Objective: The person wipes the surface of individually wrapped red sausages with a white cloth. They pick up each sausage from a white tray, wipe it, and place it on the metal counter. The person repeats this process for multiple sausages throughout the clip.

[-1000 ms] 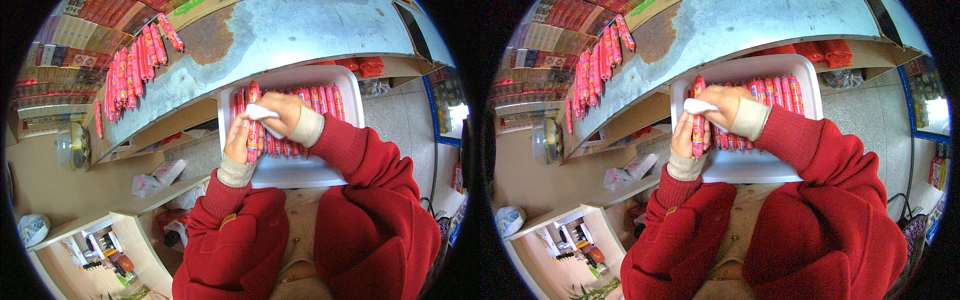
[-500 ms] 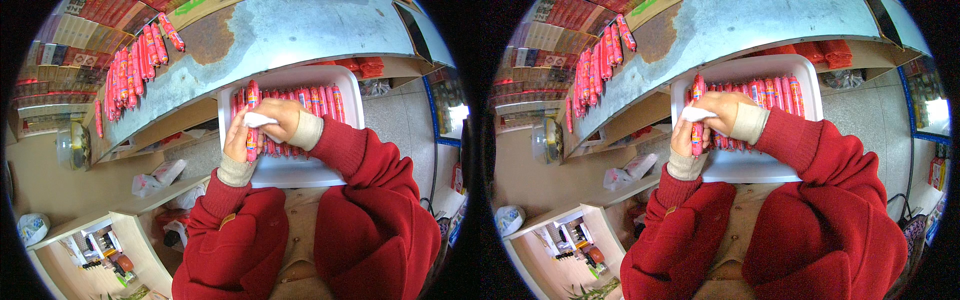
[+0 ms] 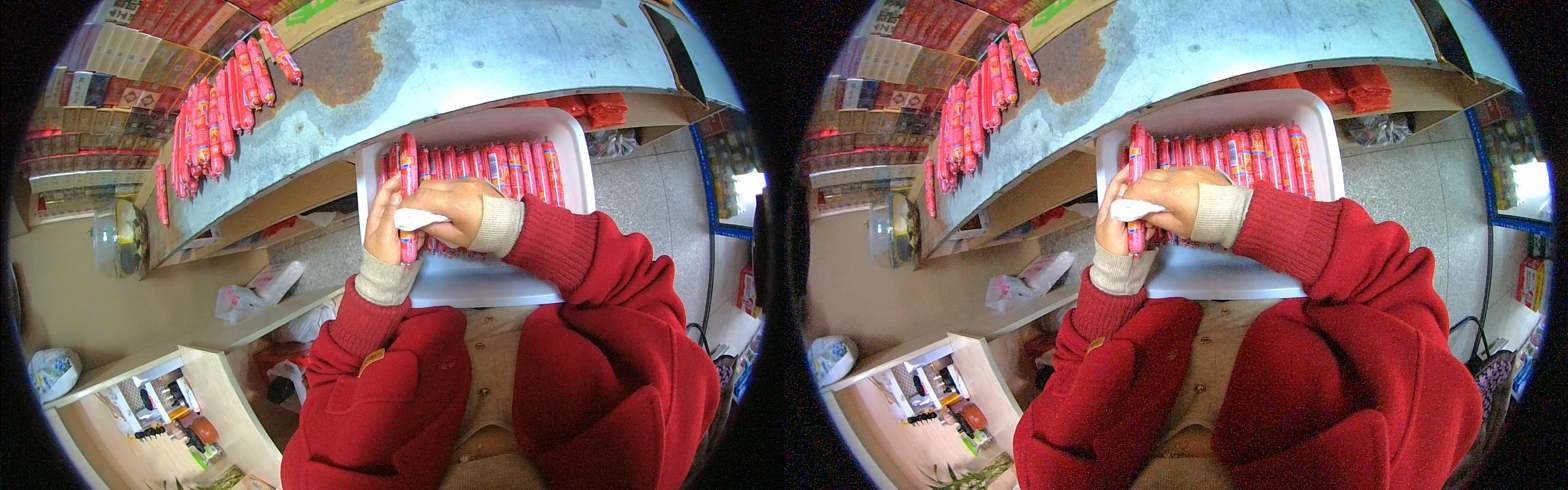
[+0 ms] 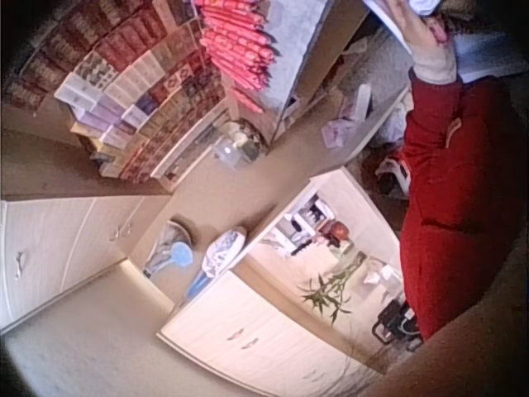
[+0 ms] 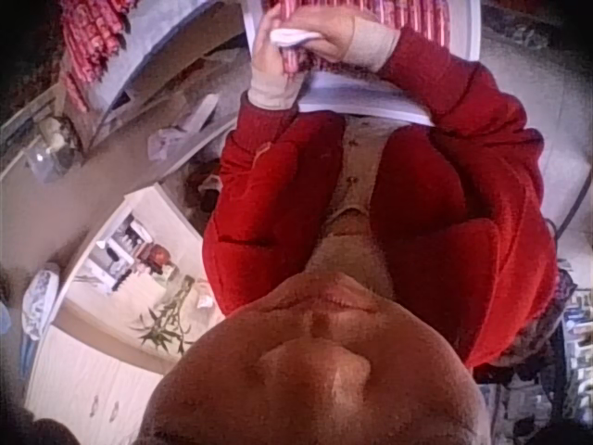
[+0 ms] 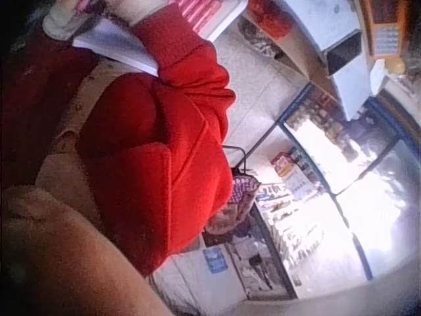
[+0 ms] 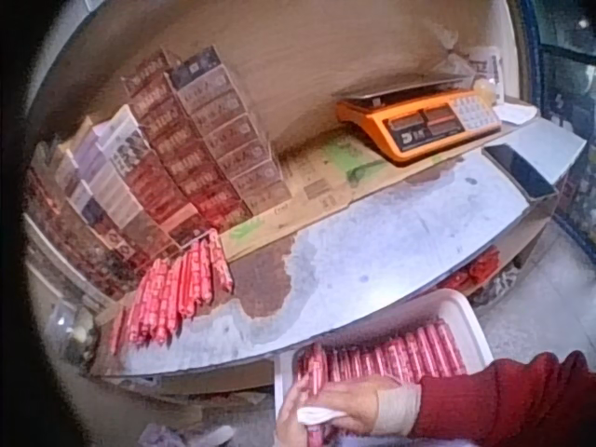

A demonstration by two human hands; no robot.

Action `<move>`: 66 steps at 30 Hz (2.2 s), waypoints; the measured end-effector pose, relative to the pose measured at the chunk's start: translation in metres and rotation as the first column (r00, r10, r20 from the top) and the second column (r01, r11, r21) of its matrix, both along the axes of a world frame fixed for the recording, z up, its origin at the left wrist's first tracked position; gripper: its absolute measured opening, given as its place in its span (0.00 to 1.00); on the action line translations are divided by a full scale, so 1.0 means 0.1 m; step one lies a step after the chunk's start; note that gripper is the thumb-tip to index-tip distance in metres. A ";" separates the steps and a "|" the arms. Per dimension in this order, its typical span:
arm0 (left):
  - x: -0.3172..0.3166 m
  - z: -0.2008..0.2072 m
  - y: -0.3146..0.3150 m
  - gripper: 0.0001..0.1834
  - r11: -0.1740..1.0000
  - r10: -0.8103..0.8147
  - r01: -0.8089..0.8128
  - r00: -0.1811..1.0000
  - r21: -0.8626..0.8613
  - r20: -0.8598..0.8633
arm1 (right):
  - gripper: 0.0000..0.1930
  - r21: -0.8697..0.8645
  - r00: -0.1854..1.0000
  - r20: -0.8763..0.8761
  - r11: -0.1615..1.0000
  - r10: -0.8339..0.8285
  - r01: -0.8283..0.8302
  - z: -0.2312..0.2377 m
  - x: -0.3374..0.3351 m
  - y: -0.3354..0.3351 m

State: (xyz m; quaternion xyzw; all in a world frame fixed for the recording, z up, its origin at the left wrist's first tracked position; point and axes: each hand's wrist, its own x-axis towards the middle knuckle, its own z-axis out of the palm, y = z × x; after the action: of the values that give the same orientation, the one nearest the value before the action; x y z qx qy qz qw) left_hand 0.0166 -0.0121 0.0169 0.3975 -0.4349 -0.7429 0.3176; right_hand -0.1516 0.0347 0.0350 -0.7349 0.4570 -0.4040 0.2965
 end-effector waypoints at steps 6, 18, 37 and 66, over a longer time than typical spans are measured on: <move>0.00 0.02 0.00 0.20 0.993 -0.104 0.111 0.987 0.047 -0.122 | 0.13 -0.099 0.980 0.039 0.975 -0.197 0.200 -0.03 -0.12 -0.12; 0.00 0.02 0.02 0.20 0.999 -0.037 0.036 0.998 -0.016 -0.041 | 0.14 -0.059 0.995 0.052 0.995 -0.081 0.084 -0.04 -0.03 -0.04; -0.03 -0.01 0.02 0.20 0.981 -0.112 0.112 0.994 -0.157 0.007 | 0.13 -0.068 0.996 0.013 0.994 -0.089 0.090 -0.04 -0.08 -0.06; 0.00 -0.02 -0.01 0.25 0.972 -0.226 0.216 0.967 -0.090 -0.116 | 0.12 -0.020 0.922 0.164 0.933 -0.351 0.359 -0.02 -0.22 -0.16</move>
State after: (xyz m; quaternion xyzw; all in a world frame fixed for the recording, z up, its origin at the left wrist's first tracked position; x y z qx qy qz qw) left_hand 0.0161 -0.0130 0.0151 0.2866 -0.4837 -0.7801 0.2746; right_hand -0.1735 0.0186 0.0325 -0.6128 0.5475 -0.5190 0.2351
